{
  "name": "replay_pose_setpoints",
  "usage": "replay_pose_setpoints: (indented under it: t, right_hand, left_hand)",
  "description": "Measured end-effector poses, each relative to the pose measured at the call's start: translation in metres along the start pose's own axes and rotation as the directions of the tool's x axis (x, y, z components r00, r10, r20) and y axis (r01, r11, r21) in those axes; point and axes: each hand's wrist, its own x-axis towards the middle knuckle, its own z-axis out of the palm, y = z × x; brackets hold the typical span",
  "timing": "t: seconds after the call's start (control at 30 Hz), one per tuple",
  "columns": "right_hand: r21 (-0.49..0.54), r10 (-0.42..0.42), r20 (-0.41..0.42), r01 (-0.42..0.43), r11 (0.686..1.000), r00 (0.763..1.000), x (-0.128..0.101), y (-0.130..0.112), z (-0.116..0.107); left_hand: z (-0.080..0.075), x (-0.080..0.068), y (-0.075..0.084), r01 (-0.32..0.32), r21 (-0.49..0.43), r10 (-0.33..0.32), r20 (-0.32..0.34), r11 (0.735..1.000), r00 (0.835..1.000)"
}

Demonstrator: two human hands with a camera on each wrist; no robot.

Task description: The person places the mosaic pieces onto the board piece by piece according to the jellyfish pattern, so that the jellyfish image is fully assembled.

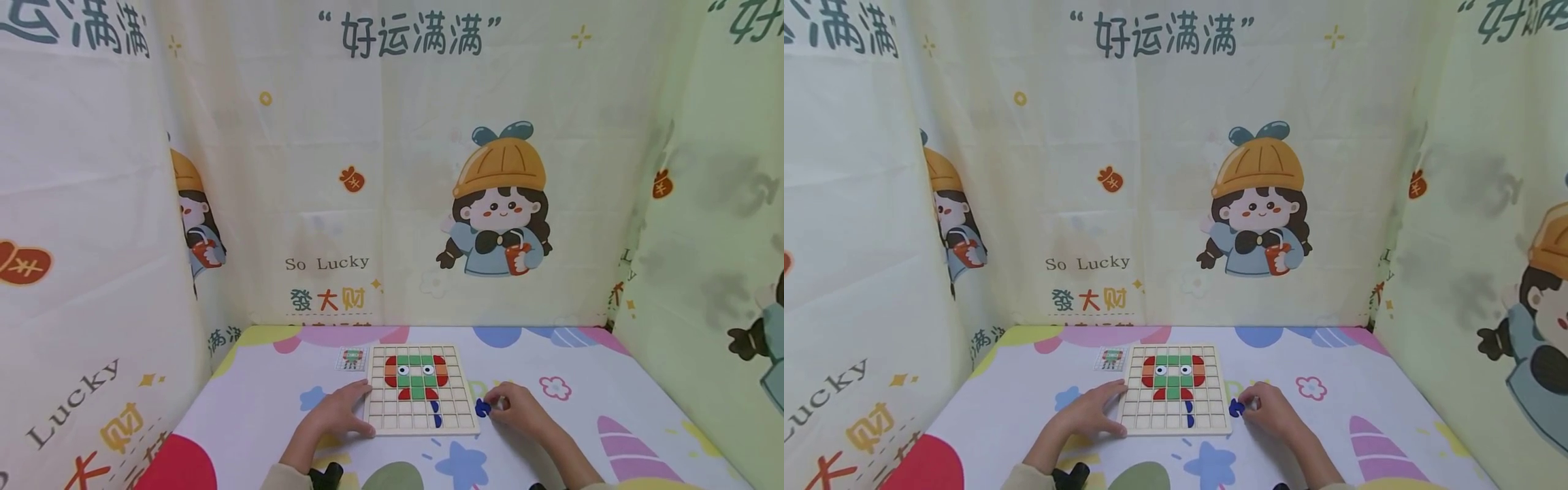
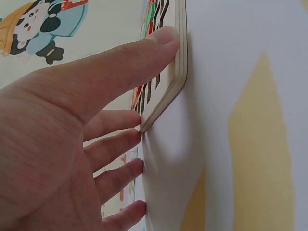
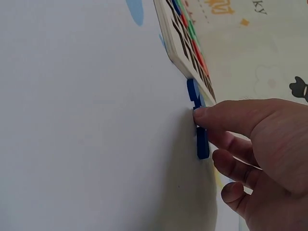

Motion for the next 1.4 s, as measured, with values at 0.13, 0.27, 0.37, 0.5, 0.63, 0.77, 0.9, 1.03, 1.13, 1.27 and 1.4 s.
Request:
replay_pose_setpoints:
  t: [0.13, 0.27, 0.37, 0.5, 0.63, 0.77, 0.9, 1.03, 1.13, 1.27, 1.4]
  right_hand:
    - [-0.009, -0.003, 0.002, 0.003, 1.0, 1.0, -0.002, -0.001, 0.0]
    - [-0.008, -0.017, 0.002, 0.017, 1.0, 1.0, -0.002, -0.002, 0.0]
    - [-0.004, -0.03, -0.003, 0.03, 1.0, 1.0, -0.001, -0.002, 0.0]
    - [0.001, -0.058, -0.001, 0.058, 0.998, 0.998, 0.001, -0.002, 0.001]
    - [-0.001, -0.08, -0.008, 0.08, 0.997, 0.997, 0.001, 0.0, 0.003]
    - [-0.016, -0.111, -0.031, 0.111, 0.994, 0.993, 0.001, 0.001, 0.005]
    - [-0.027, -0.115, -0.038, 0.114, 0.993, 0.993, 0.002, -0.001, 0.005]
    - [-0.025, -0.06, -0.03, 0.059, 0.998, 0.998, 0.003, -0.005, 0.005]
    - [-0.021, -0.021, -0.029, 0.02, 1.0, 0.999, 0.004, -0.008, 0.004]
    - [-0.008, -0.037, -0.024, 0.036, 0.999, 0.999, 0.006, -0.012, 0.005]
    - [0.006, -0.063, -0.005, 0.063, 0.998, 0.998, 0.01, -0.021, 0.011]
  left_hand:
    - [0.0, -0.001, 0.002, 0.002, -0.001, -0.002, 0.006, 1.0, 1.0]
    - [0.0, -0.001, 0.002, 0.002, 0.003, -0.002, 0.004, 1.0, 1.0]
    - [0.0, 0.0, 0.001, -0.004, 0.007, 0.004, -0.003, 1.0, 1.0]
    - [0.001, 0.001, 0.001, -0.003, 0.006, 0.003, -0.001, 1.0, 1.0]
    - [0.001, 0.001, 0.002, 0.002, 0.002, -0.002, 0.001, 1.0, 1.0]
    - [0.001, 0.001, 0.002, 0.004, 0.0, -0.004, -0.003, 1.0, 1.0]
    - [0.0, 0.001, 0.002, 0.005, -0.005, -0.005, -0.004, 1.0, 1.0]
    - [0.0, 0.002, 0.001, 0.005, 0.002, -0.005, -0.001, 1.0, 1.0]
    - [0.001, 0.002, 0.001, 0.002, 0.01, -0.002, -0.004, 1.0, 1.0]
    - [0.0, 0.001, 0.001, 0.0, 0.006, 0.0, -0.004, 1.0, 1.0]
    - [-0.001, 0.0, 0.0, 0.003, -0.002, -0.003, 0.003, 1.0, 1.0]
